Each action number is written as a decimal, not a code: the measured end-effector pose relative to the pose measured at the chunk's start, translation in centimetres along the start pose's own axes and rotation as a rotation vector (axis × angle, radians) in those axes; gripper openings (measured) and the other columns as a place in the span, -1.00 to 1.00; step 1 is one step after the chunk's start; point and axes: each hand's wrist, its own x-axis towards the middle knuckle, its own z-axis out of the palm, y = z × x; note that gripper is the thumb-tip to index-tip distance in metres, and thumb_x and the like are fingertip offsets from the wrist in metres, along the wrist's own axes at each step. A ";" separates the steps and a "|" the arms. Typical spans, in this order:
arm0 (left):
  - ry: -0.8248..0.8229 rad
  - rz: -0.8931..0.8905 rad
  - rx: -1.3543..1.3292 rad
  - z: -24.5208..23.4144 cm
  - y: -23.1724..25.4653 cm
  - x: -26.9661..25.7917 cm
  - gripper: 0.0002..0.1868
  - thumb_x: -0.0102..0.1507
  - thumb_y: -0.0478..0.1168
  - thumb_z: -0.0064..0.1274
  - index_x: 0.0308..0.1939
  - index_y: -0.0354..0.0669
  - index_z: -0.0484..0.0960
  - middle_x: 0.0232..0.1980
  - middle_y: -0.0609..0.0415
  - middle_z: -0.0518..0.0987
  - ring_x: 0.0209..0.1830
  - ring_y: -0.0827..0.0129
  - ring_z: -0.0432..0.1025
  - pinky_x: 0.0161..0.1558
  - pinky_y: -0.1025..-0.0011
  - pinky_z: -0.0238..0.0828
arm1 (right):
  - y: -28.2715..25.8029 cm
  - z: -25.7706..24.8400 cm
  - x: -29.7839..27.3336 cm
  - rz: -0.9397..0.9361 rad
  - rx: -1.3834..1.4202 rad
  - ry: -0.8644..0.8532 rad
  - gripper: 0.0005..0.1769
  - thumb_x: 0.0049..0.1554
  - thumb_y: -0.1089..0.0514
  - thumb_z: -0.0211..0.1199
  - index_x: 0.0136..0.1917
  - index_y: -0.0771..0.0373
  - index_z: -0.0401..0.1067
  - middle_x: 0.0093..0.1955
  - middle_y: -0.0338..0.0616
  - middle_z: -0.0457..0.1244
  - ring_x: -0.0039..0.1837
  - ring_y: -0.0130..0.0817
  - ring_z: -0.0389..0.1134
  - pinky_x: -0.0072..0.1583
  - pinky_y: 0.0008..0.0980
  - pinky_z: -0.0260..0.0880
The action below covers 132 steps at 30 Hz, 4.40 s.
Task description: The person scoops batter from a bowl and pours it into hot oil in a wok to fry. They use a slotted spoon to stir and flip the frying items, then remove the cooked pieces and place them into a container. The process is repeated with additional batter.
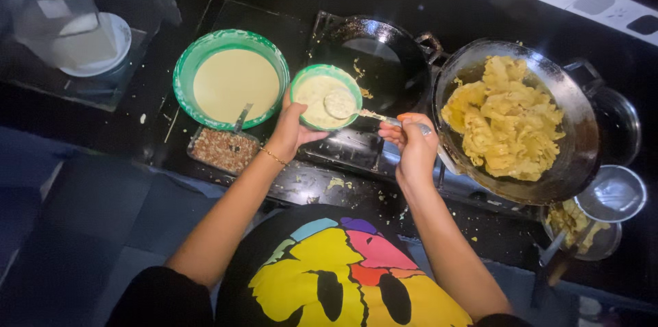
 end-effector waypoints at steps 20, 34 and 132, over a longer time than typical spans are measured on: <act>0.056 0.106 -0.076 -5.7 4.4 4.3 -0.26 0.21 -0.12 -0.23 0.47 0.30 -0.07 0.46 -0.14 0.24 0.25 -0.26 0.45 0.08 -0.12 0.57 | 8.9 1.8 7.6 -0.162 -0.136 0.248 -0.91 0.26 0.29 0.07 -0.03 0.31 0.39 -0.14 -0.04 0.38 -0.15 -0.34 0.47 -0.09 -0.47 0.36; 0.033 0.082 -0.060 -7.0 3.9 3.8 -0.24 0.23 -0.14 -0.24 0.50 0.28 -0.11 0.46 -0.20 0.25 0.25 -0.25 0.45 0.06 -0.11 0.59 | 8.6 6.3 3.2 -0.436 -0.919 0.240 -0.86 0.24 0.21 0.19 0.06 0.14 0.52 -0.05 -0.09 0.38 -0.03 -0.18 0.33 0.06 -0.21 0.32; -0.098 0.019 0.096 -1.9 6.1 1.6 -0.17 0.21 -0.19 -0.26 0.58 0.27 -0.11 0.48 -0.09 0.27 0.21 -0.05 0.50 -0.05 0.06 0.64 | 1.6 7.4 2.4 -0.183 -0.133 0.081 -0.83 0.25 0.30 0.00 0.02 0.31 0.41 -0.10 0.06 0.42 -0.10 -0.42 0.43 -0.03 -0.52 0.35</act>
